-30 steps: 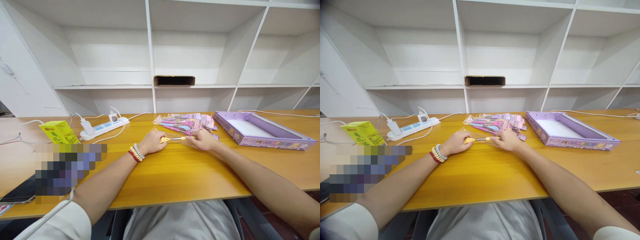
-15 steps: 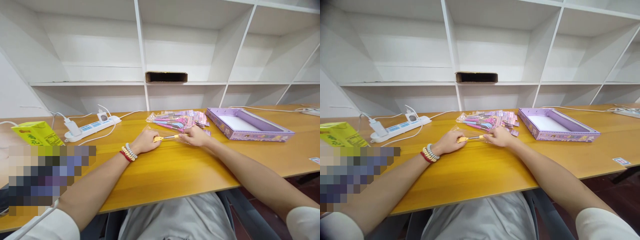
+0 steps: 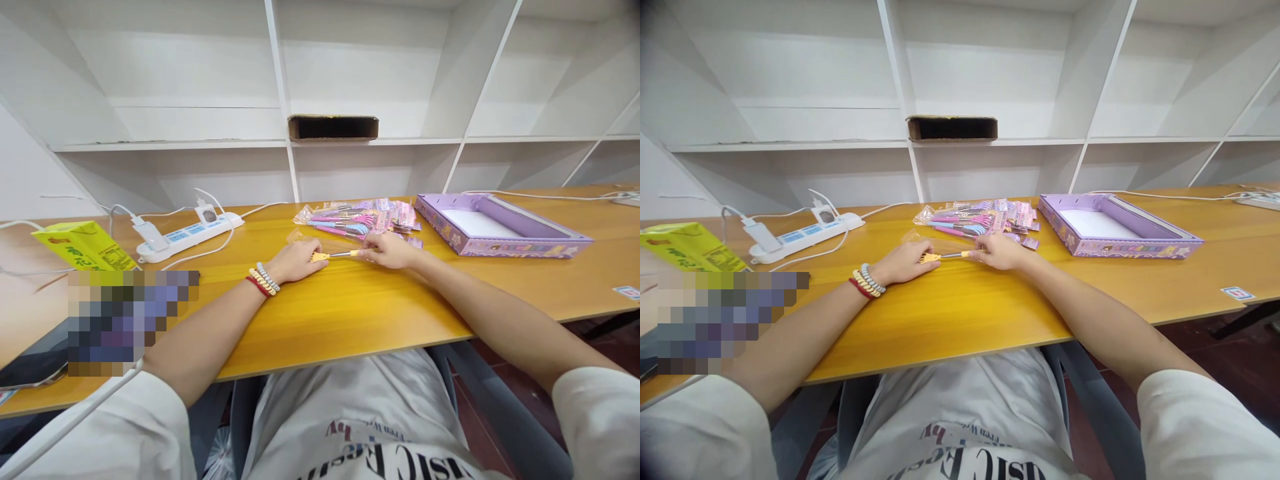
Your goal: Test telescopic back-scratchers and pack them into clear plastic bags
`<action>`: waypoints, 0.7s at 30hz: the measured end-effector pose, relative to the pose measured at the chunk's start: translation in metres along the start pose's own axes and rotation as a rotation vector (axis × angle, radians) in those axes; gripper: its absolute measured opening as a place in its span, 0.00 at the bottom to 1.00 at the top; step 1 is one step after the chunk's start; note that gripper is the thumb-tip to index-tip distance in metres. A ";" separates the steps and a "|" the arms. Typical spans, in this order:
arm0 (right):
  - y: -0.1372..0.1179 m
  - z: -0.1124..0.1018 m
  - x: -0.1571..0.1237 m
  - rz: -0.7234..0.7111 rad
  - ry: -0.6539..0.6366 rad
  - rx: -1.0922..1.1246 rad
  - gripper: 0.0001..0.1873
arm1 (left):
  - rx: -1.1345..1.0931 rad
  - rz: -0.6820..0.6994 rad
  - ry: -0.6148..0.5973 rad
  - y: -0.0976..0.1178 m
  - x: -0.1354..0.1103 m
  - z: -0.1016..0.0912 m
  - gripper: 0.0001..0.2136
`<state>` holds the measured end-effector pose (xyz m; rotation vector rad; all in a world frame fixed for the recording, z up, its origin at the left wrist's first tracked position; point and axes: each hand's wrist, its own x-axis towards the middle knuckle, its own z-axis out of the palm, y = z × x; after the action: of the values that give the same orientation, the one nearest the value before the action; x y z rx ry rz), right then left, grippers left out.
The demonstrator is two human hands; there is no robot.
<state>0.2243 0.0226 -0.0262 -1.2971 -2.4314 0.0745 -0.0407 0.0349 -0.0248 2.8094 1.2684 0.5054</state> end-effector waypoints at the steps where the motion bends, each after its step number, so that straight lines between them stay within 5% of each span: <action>1: 0.000 0.001 0.001 -0.015 -0.009 0.000 0.22 | 0.000 -0.012 -0.009 0.000 0.000 0.001 0.15; 9: -0.002 0.008 0.003 -0.119 -0.060 -0.050 0.15 | 0.161 -0.074 -0.036 0.004 -0.003 -0.004 0.23; 14: -0.028 -0.018 -0.001 -0.119 0.101 -0.044 0.14 | 0.109 0.017 0.131 0.046 -0.010 -0.047 0.21; 17: -0.067 -0.050 -0.024 -0.246 0.005 0.092 0.08 | -0.121 0.100 -0.142 0.095 -0.030 -0.081 0.16; 21: -0.124 -0.075 -0.081 -0.449 -0.520 0.352 0.07 | -0.375 0.155 -0.631 0.140 -0.087 -0.087 0.11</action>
<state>0.1937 -0.1237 0.0458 -0.6074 -2.8973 0.7605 -0.0183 -0.1322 0.0534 2.4486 0.7410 -0.1374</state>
